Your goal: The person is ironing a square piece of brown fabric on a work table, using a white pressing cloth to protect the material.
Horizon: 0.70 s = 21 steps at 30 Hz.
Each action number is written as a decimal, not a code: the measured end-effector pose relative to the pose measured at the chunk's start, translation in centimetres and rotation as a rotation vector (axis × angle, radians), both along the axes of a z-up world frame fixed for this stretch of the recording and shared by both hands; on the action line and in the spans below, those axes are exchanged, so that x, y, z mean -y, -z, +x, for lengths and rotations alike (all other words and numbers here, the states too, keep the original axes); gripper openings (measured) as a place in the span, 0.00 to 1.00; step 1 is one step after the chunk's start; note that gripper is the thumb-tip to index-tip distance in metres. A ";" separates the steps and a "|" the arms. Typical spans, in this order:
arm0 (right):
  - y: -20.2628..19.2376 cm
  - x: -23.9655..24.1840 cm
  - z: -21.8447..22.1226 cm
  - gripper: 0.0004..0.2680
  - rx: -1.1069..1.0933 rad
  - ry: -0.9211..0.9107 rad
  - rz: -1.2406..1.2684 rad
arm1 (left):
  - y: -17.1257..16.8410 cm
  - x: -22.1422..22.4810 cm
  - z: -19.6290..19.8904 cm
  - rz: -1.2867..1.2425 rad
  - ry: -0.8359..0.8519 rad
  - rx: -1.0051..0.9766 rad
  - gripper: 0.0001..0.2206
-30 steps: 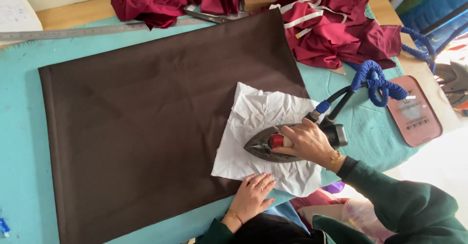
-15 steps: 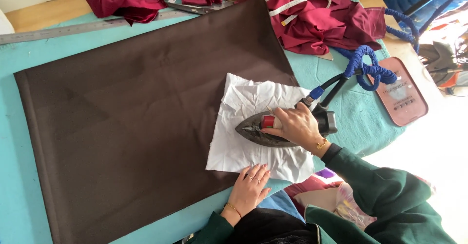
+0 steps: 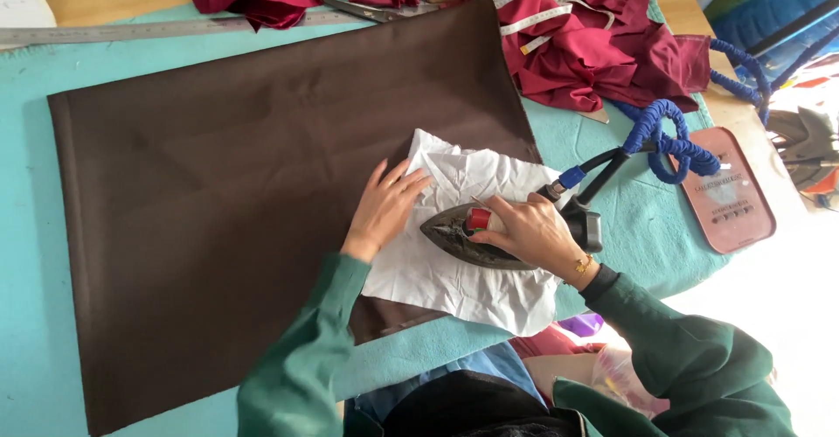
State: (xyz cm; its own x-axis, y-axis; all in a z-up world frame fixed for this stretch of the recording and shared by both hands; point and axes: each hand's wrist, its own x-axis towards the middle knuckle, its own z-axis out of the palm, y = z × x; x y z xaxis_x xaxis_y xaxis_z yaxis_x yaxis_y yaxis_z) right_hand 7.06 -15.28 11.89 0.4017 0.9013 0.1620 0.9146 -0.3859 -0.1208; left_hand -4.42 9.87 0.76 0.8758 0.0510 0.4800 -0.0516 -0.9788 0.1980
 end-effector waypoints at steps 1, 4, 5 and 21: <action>0.2 0.1 0.1 0.24 0.027 -0.010 0.005 | 1.9 -0.7 2.0 0.045 0.048 -0.128 0.20; 0.7 0.1 0.4 0.22 0.055 -0.023 0.021 | 5.9 -2.4 5.9 0.102 0.092 -0.262 0.22; 0.8 0.2 0.5 0.21 0.053 -0.027 0.029 | 7.1 -2.8 6.9 0.112 0.090 -0.269 0.19; 1.3 3.0 0.6 0.22 0.071 -0.267 0.035 | 6.6 -4.2 7.7 0.221 0.052 -0.387 0.19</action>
State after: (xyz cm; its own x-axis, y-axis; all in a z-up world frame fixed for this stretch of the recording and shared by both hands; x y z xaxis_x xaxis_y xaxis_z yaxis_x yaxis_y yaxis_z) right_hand 7.69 -18.26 10.62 0.1372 0.9671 0.2142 0.9900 -0.1267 -0.0618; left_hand 3.26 14.06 -5.79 0.9917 -0.0644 0.1110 -0.0647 -0.9979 -0.0011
